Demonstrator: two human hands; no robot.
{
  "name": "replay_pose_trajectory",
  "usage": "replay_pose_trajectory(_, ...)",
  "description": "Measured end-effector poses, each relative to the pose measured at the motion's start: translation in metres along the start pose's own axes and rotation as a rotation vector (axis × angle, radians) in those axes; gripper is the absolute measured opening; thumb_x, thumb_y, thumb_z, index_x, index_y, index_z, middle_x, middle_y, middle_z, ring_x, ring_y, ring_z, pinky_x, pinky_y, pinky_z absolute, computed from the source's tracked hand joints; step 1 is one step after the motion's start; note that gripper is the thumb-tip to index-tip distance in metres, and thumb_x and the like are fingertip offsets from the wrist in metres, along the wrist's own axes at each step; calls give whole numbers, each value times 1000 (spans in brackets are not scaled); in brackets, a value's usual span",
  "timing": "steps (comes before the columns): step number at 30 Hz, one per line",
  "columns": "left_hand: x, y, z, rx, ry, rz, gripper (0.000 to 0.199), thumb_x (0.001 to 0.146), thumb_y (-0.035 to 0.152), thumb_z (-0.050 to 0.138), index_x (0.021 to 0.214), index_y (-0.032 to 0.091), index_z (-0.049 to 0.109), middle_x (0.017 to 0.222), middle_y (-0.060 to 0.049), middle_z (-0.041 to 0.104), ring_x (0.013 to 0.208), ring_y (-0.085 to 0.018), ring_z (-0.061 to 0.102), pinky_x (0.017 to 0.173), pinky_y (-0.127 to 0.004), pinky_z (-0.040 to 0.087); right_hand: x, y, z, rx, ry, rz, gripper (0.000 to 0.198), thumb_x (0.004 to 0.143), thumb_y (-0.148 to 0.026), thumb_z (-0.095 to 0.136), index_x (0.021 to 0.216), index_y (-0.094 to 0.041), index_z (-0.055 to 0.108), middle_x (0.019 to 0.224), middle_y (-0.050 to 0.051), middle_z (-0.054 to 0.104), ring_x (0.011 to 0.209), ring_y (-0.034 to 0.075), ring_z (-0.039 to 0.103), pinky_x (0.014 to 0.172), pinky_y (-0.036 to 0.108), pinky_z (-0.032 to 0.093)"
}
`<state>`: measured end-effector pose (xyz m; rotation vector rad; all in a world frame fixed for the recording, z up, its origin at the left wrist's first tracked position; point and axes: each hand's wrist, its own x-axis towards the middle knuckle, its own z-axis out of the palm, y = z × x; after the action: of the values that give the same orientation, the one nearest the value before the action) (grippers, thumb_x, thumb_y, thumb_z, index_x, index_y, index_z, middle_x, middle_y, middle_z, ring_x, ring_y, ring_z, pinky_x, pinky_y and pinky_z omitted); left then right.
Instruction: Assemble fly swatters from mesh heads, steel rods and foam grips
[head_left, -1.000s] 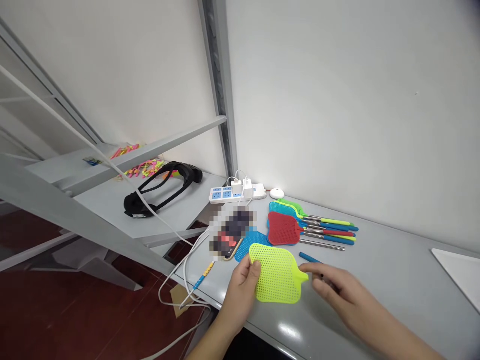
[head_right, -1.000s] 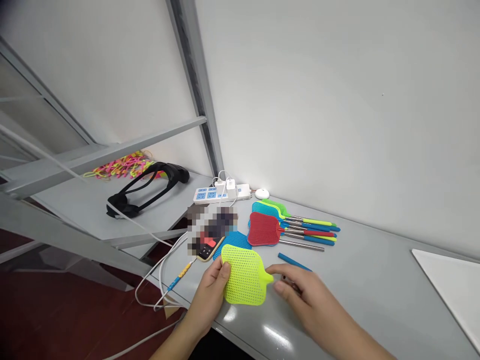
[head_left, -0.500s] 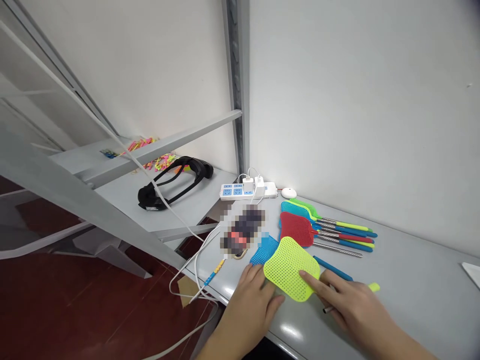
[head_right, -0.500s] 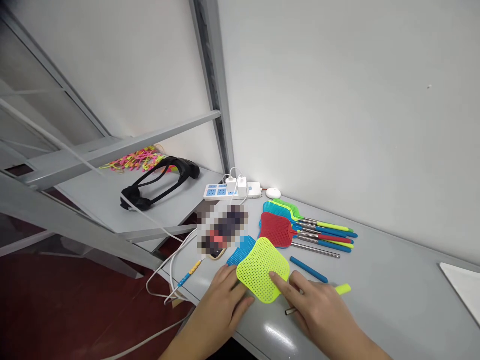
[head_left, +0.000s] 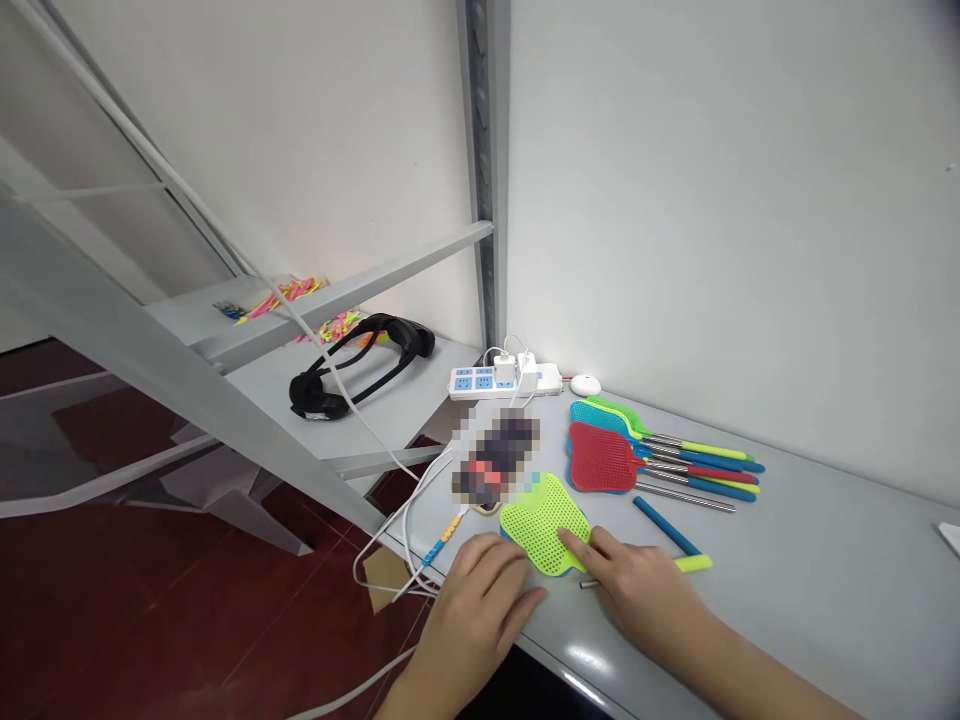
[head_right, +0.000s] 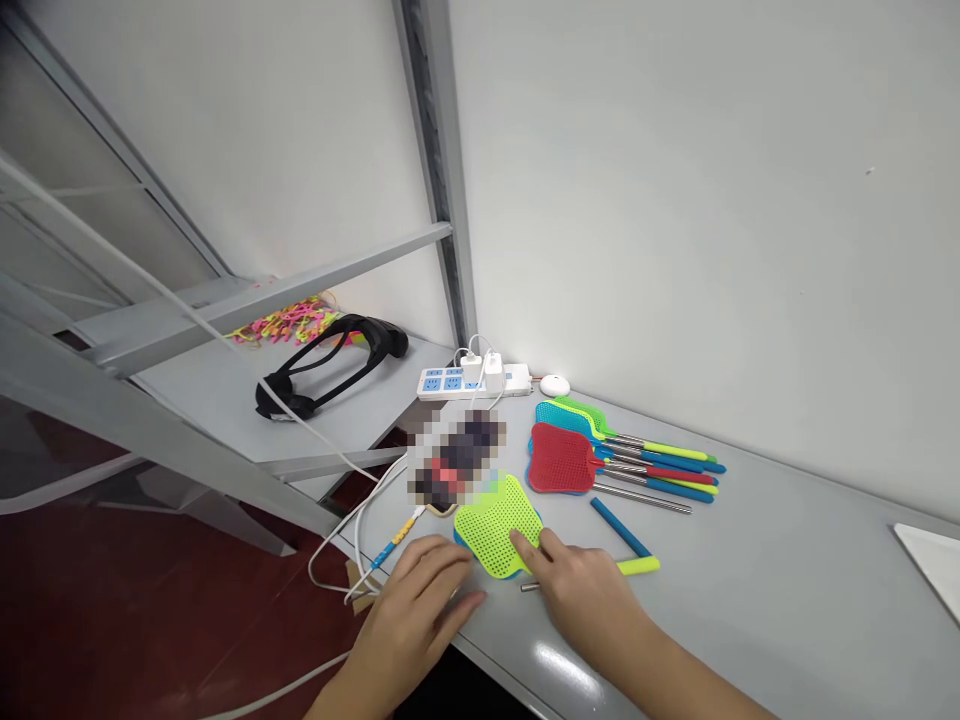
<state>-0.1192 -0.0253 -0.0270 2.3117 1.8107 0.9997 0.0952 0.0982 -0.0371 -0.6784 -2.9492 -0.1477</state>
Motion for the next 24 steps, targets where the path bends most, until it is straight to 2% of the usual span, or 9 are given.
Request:
replay_pose_trajectory(2, 7, -1, 2, 88, -55, -28, 38, 86, 30, 71, 120, 20, 59, 121, -11, 65, 111, -31, 56, 94, -50, 48, 1, -1, -6, -3, -21, 21, 69, 73, 0, 45, 139, -22, 46, 92, 3, 65, 45, 13, 53, 45, 33, 18)
replay_pose_trajectory(4, 15, -1, 5, 150, -113, -59, 50, 82, 40, 74, 126, 26, 57, 131, -9, 61, 118, -34, 53, 97, -55, 44, -1, -1, -13, 24, -20, 56, 61, 77, -4, 46, 136, -19, 47, 92, 3, 64, 49, 13, 56, 45, 32, 19)
replay_pose_trajectory(7, 24, 0, 9, 179, -155, -84, 49, 82, 44, 72, 127, 30, 58, 135, -6, 60, 122, -33, 51, 101, -59, 35, -6, -3, -21, 65, -1, 145, 24, 92, -22, 47, 114, -18, 55, 87, 3, 60, 52, 14, 59, 46, 30, 22)
replay_pose_trajectory(8, 26, 0, 10, 179, -162, -86, 47, 82, 44, 72, 125, 30, 59, 133, -6, 61, 121, -32, 52, 103, -59, 33, -7, -4, -21, 65, -2, 173, 18, 95, -29, 46, 105, -18, 56, 85, 2, 59, 51, 14, 58, 45, 30, 22)
replay_pose_trajectory(10, 29, 0, 11, 177, -166, -88, 42, 83, 42, 72, 121, 30, 62, 127, -6, 63, 117, -29, 55, 104, -58, 29, -9, -6, -19, 47, -20, 210, 20, 96, -38, 48, 93, -20, 55, 83, 2, 58, 49, 15, 58, 44, 30, 21)
replay_pose_trajectory(16, 33, 2, 16, 200, -108, -131, 30, 84, 41, 72, 111, 29, 67, 116, -6, 67, 105, -27, 59, 99, -53, 28, 0, -12, -3, 9, -76, 230, 3, 94, -22, 52, 91, -21, 53, 81, 0, 60, 46, 15, 58, 43, 31, 14)
replay_pose_trajectory(19, 36, 2, 19, 211, -79, -158, 27, 85, 40, 72, 109, 28, 67, 113, -5, 68, 102, -26, 59, 95, -50, 29, 8, -10, 0, -9, -68, 247, 5, 92, -16, 53, 89, -20, 52, 81, 0, 61, 46, 15, 58, 43, 31, 13)
replay_pose_trajectory(24, 42, 4, 24, 251, -62, -228, 34, 82, 39, 75, 111, 25, 65, 117, -5, 66, 102, -27, 59, 91, -48, 32, 25, -5, -5, -31, -69, 276, 11, 88, -8, 55, 88, -19, 52, 80, 1, 62, 46, 14, 59, 43, 31, 13)
